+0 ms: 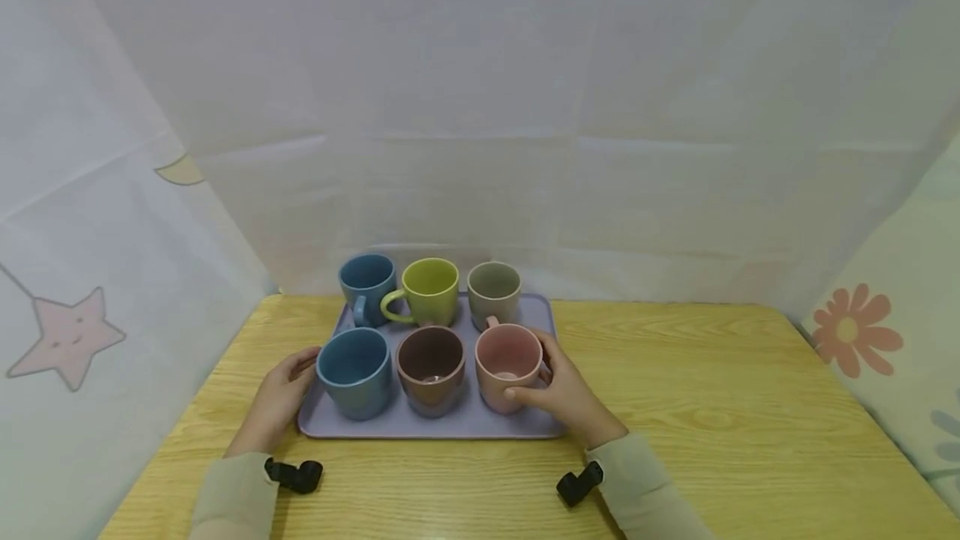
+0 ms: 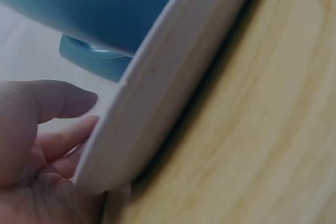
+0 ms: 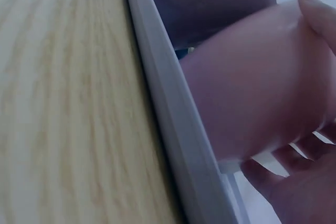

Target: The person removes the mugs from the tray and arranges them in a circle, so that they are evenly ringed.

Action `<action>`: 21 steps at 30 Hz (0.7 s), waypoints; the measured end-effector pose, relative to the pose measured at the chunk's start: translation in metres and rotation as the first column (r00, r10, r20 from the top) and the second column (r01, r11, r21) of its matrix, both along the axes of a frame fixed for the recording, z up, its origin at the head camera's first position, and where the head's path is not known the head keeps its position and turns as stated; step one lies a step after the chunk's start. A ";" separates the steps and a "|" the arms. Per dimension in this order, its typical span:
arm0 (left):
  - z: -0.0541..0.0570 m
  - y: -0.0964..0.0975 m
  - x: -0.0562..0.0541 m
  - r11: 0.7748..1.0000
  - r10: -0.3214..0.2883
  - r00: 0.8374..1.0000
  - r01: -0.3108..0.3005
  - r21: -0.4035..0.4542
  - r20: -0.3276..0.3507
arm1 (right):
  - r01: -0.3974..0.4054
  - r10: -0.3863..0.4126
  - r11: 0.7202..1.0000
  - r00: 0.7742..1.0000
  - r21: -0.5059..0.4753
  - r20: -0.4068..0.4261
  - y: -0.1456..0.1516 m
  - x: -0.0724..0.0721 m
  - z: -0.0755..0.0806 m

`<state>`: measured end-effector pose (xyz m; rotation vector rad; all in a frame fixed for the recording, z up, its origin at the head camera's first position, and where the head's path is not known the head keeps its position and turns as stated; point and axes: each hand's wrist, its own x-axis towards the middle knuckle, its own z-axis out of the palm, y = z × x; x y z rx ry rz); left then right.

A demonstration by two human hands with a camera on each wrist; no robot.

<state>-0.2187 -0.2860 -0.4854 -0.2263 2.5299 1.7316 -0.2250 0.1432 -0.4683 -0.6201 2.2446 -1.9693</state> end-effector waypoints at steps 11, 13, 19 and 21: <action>-0.013 -0.004 0.000 0.993 -0.003 0.994 -0.009 -0.114 -0.107 | 0.046 -0.046 0.998 0.999 -0.032 -0.016 -0.006 0.005 0.004; -0.014 -0.004 0.000 0.993 0.004 0.992 -0.019 -0.118 -0.124 | 0.049 -0.050 0.998 0.999 -0.041 -0.008 -0.007 0.005 0.004; -0.015 -0.005 -0.001 0.993 -0.002 0.987 -0.016 -0.116 -0.158 | 0.054 -0.055 0.997 0.998 -0.048 -0.016 -0.006 0.004 0.004; -0.015 -0.006 -0.001 0.991 -0.014 0.989 -0.006 -0.132 -0.150 | 0.057 -0.058 0.998 0.998 -0.036 -0.024 -0.005 0.004 0.004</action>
